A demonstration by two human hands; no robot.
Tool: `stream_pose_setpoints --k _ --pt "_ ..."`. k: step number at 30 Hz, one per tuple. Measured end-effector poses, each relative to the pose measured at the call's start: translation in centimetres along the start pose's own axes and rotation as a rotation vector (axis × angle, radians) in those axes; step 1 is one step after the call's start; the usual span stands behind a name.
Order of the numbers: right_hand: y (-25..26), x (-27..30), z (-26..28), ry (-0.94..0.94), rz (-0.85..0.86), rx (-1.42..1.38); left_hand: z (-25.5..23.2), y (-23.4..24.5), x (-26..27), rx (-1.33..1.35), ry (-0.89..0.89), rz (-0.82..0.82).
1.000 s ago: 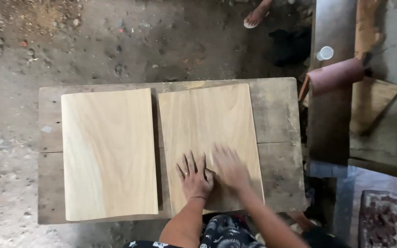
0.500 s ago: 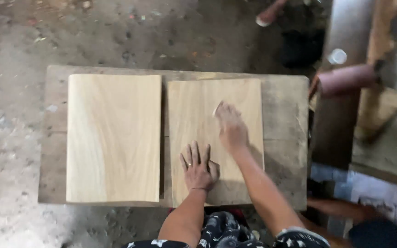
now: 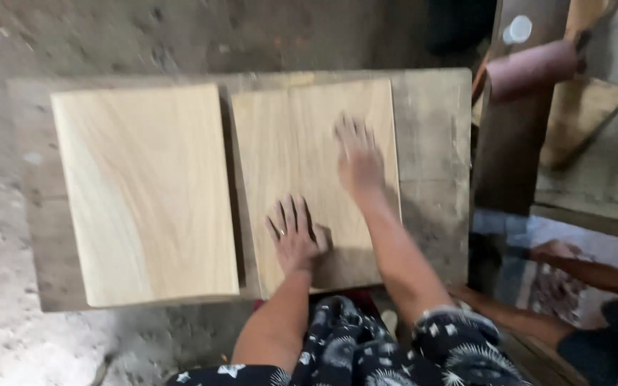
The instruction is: The person sands the surface of a rectangular wooden board using a sanding block held in their right hand. They move the block back and forth across the wood while stabilizing the board with their left hand. The task is performed on a workbench in a workshop setting.
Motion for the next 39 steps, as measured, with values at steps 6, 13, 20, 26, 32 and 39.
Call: stream_pose_setpoints --k 6,13,20,26,32,39 --pt "4.7 9.7 2.3 0.030 0.019 -0.042 -0.1 -0.4 -0.8 -0.005 0.007 -0.037" --pt "5.0 12.4 2.1 0.094 -0.005 -0.109 0.0 -0.2 -0.5 0.043 0.044 0.003" --pt "1.8 -7.8 -1.5 -0.002 0.189 -0.095 -0.3 1.0 -0.8 0.070 -0.012 -0.118" --pt "4.3 15.6 0.9 0.181 0.509 0.120 0.0 0.1 -0.7 0.032 0.019 -0.182" --pt "5.9 11.6 2.5 0.114 0.446 0.172 0.0 0.4 -0.8 0.055 0.015 -0.204" --pt "1.0 -8.7 2.6 0.120 0.151 0.081 -0.3 0.8 -0.5 0.093 0.067 -0.125"
Point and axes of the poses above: each hand's wrist, its own x-axis away from the middle knuckle, its own y-axis out of the back of the hand, z = x × y, the point moved 1 cm from there along -x, towards the middle knuckle, and after that the axes turned 3 degrees about -y, right-handed, at the moved point
